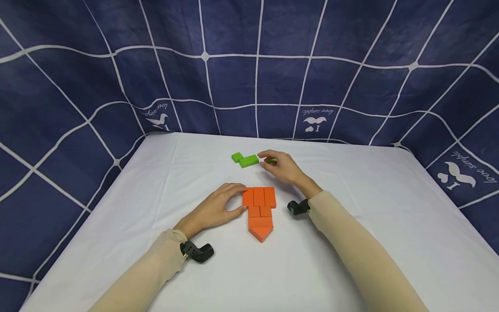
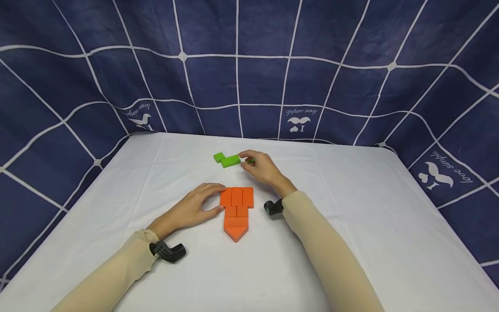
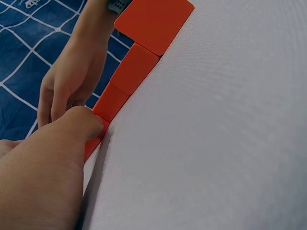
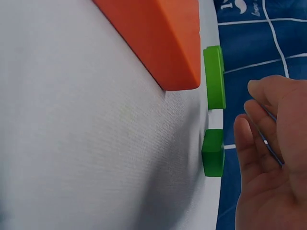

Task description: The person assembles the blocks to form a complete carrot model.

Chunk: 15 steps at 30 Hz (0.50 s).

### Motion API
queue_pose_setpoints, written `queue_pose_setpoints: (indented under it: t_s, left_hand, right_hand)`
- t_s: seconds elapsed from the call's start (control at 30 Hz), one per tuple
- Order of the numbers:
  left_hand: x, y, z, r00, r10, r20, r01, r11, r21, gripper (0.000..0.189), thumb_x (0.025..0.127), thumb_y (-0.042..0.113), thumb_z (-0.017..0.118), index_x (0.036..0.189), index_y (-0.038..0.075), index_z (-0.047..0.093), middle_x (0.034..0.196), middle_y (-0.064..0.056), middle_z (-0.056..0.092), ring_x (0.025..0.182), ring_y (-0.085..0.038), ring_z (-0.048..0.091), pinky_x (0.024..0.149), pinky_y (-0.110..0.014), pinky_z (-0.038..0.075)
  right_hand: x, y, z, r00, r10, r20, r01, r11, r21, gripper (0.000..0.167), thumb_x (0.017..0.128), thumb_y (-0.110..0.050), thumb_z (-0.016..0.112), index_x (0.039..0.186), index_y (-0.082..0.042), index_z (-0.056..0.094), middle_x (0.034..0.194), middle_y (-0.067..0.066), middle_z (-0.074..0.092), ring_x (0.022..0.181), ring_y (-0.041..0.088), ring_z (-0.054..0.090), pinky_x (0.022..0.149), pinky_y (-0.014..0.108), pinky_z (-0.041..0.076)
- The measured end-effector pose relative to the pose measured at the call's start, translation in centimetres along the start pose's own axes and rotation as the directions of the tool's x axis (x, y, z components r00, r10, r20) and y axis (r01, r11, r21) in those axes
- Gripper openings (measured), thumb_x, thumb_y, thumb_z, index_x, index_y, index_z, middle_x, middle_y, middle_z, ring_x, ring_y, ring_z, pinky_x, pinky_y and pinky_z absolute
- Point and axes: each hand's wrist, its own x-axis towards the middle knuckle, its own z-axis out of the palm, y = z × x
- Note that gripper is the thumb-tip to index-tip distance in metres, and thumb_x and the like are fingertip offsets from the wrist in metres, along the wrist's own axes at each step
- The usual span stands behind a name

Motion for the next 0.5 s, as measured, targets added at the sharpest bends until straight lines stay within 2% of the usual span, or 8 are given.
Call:
queue_pose_setpoints:
  t_s: [0.1, 0.23, 0.5]
  left_hand:
    - [0.1, 0.1, 0.0, 1.0, -0.001, -0.003, 0.001, 1.0, 0.002, 0.056, 0.095, 0.036, 0.072, 0.144, 0.012, 0.058, 0.147, -0.003, 0.058, 0.137, -0.021, 0.052, 0.119, -0.043, 0.042]
    - [0.0, 0.1, 0.1, 1.0, 0.001, -0.004, -0.001, 1.0, -0.004, 0.056, 0.095, 0.036, 0.072, 0.144, 0.012, 0.059, 0.147, -0.003, 0.058, 0.137, -0.021, 0.052, 0.119, -0.043, 0.042]
    - [-0.1, 0.0, 0.2, 0.999, 0.021, -0.025, -0.021, 1.0, -0.006, 0.056, 0.095, 0.035, 0.073, 0.144, 0.012, 0.059, 0.147, -0.003, 0.058, 0.138, -0.021, 0.051, 0.119, -0.043, 0.041]
  right_hand:
    - [0.6, 0.2, 0.1, 1.0, 0.022, 0.006, -0.022, 0.999, -0.032, 0.039, 0.1, -0.011, 0.064, 0.139, -0.006, 0.064, 0.137, 0.01, 0.067, 0.115, 0.027, 0.066, 0.103, 0.04, 0.055]
    - [1.3, 0.4, 0.4, 0.997, 0.033, 0.073, -0.026, 0.995, -0.092, 0.045, 0.101, -0.011, 0.061, 0.146, -0.008, 0.058, 0.142, 0.012, 0.063, 0.117, 0.028, 0.065, 0.105, 0.041, 0.053]
    - [2.2, 0.1, 0.8, 0.986, -0.037, 0.163, 0.066, 0.983, -0.172, 0.049, 0.1, -0.006, 0.059, 0.149, -0.004, 0.054, 0.152, 0.015, 0.055, 0.126, 0.032, 0.061, 0.113, 0.044, 0.048]
